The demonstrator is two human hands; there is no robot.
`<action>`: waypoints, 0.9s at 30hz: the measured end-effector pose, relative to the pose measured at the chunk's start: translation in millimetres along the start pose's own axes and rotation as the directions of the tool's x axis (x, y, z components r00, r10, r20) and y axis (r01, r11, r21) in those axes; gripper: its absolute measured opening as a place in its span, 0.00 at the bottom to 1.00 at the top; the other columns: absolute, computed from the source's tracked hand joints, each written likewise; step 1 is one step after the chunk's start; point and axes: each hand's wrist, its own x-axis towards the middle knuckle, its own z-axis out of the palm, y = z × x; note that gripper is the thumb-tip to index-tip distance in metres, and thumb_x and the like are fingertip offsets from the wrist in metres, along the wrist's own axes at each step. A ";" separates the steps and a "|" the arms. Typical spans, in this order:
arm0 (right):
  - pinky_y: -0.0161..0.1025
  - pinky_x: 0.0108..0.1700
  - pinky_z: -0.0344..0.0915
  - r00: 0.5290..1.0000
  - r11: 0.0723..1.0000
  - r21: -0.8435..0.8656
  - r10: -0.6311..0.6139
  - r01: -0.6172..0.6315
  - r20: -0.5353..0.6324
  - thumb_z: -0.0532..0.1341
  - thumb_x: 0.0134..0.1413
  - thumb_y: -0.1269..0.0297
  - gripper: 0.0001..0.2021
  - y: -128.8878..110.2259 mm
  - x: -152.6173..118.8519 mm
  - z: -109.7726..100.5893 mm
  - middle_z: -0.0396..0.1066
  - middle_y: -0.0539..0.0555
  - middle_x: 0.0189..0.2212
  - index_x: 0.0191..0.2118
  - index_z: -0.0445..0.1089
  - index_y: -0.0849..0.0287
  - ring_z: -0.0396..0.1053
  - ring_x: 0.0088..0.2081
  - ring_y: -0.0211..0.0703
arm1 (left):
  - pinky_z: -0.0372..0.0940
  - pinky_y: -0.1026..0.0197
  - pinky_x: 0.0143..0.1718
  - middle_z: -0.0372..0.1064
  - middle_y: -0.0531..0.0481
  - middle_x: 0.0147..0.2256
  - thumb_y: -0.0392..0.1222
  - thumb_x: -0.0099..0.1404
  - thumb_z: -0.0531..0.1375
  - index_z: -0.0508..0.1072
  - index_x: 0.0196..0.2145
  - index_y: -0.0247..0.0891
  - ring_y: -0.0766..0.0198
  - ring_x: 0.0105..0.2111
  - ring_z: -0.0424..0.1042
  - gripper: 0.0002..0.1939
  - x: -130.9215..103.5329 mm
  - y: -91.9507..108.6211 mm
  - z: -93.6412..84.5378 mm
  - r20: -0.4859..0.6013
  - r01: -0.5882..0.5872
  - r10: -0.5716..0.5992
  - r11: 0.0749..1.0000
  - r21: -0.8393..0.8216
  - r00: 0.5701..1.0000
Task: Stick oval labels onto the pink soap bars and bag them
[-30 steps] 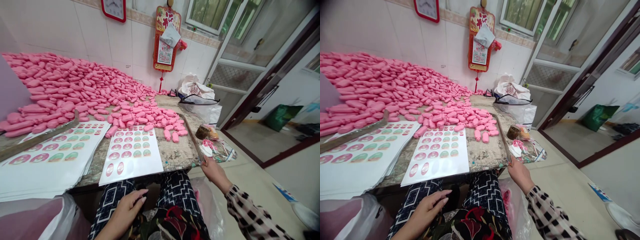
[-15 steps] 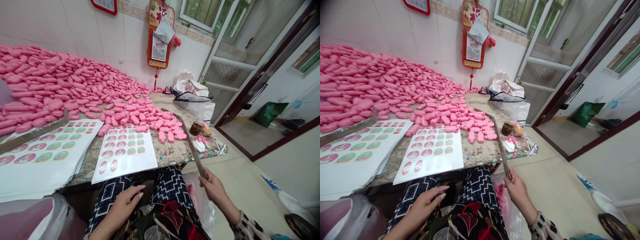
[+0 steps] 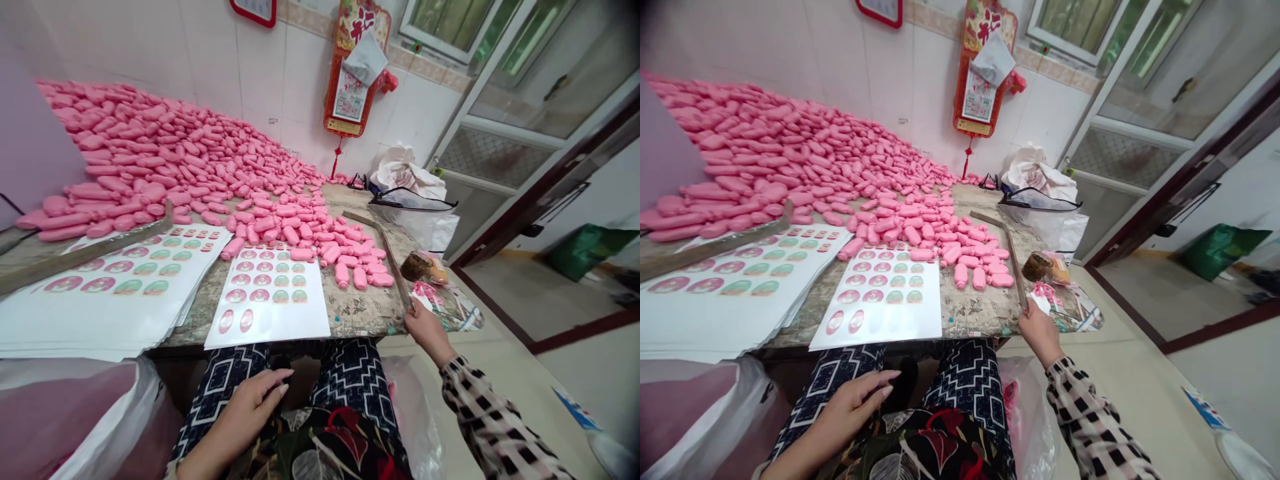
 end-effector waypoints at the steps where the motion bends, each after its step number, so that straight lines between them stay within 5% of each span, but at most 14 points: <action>1: 0.39 0.34 0.58 1.000 0.998 -0.068 -0.006 0.006 -0.001 0.47 0.56 0.62 0.20 -1.1 0.7 -2.5 0.71 0.58 0.35 0.53 0.60 0.58 0.70 0.37 0.50 | 0.63 0.59 0.47 0.72 0.49 0.43 0.47 0.65 0.50 0.72 0.48 0.45 0.60 0.43 0.70 0.17 0.4 -0.5 0.1 -0.004 -0.001 0.001 1.000 -0.002 1.000; 5: 0.42 0.33 0.59 0.994 0.952 -0.302 -0.073 0.044 -0.085 0.46 0.57 0.59 0.18 -7.9 -5.4 -18.1 0.69 0.63 0.39 0.46 0.66 0.60 0.70 0.37 0.54 | 0.65 0.61 0.44 0.73 0.49 0.41 0.47 0.65 0.50 0.72 0.48 0.46 0.62 0.40 0.71 0.17 5.3 -2.7 1.1 0.015 -0.009 0.009 1.000 -0.009 1.000; 9: 0.40 0.36 0.59 0.942 0.934 -0.258 -0.292 0.245 -0.163 0.48 0.58 0.60 0.17 -38.3 -3.7 -32.6 0.69 0.59 0.42 0.48 0.66 0.55 0.69 0.40 0.49 | 0.64 0.62 0.43 0.73 0.50 0.40 0.47 0.65 0.50 0.71 0.48 0.46 0.63 0.40 0.71 0.17 8.9 -4.7 0.8 0.046 -0.004 0.004 1.000 0.011 0.999; 13: 0.36 0.39 0.59 0.822 0.828 -0.150 -0.557 0.540 -0.121 0.51 0.57 0.62 0.15 -105.9 19.4 -29.8 0.69 0.53 0.45 0.48 0.67 0.52 0.67 0.43 0.44 | 0.64 0.62 0.43 0.72 0.49 0.40 0.46 0.66 0.49 0.71 0.48 0.46 0.63 0.40 0.71 0.17 9.3 -2.6 -1.0 0.057 0.009 -0.011 0.999 0.033 0.998; 20: 0.39 0.45 0.59 0.696 0.688 -0.174 -0.718 0.704 -0.022 0.48 0.57 0.71 0.22 -227.0 66.3 3.8 0.62 0.55 0.54 0.57 0.57 0.52 0.64 0.49 0.45 | 0.63 0.64 0.43 0.72 0.50 0.39 0.44 0.67 0.47 0.70 0.49 0.44 0.65 0.40 0.70 0.17 3.0 4.6 -4.7 0.010 0.013 -0.014 0.999 0.033 1.000; 27: 0.45 0.46 0.59 0.651 0.645 -0.092 -0.757 0.758 0.054 0.49 0.57 0.68 0.21 -246.9 80.9 13.5 0.62 0.61 0.53 0.58 0.56 0.55 0.65 0.49 0.51 | 0.63 0.65 0.42 0.72 0.51 0.39 0.42 0.67 0.48 0.69 0.49 0.46 0.66 0.40 0.70 0.16 1.1 -3.8 -4.8 -0.020 -0.011 0.011 1.000 -0.020 1.000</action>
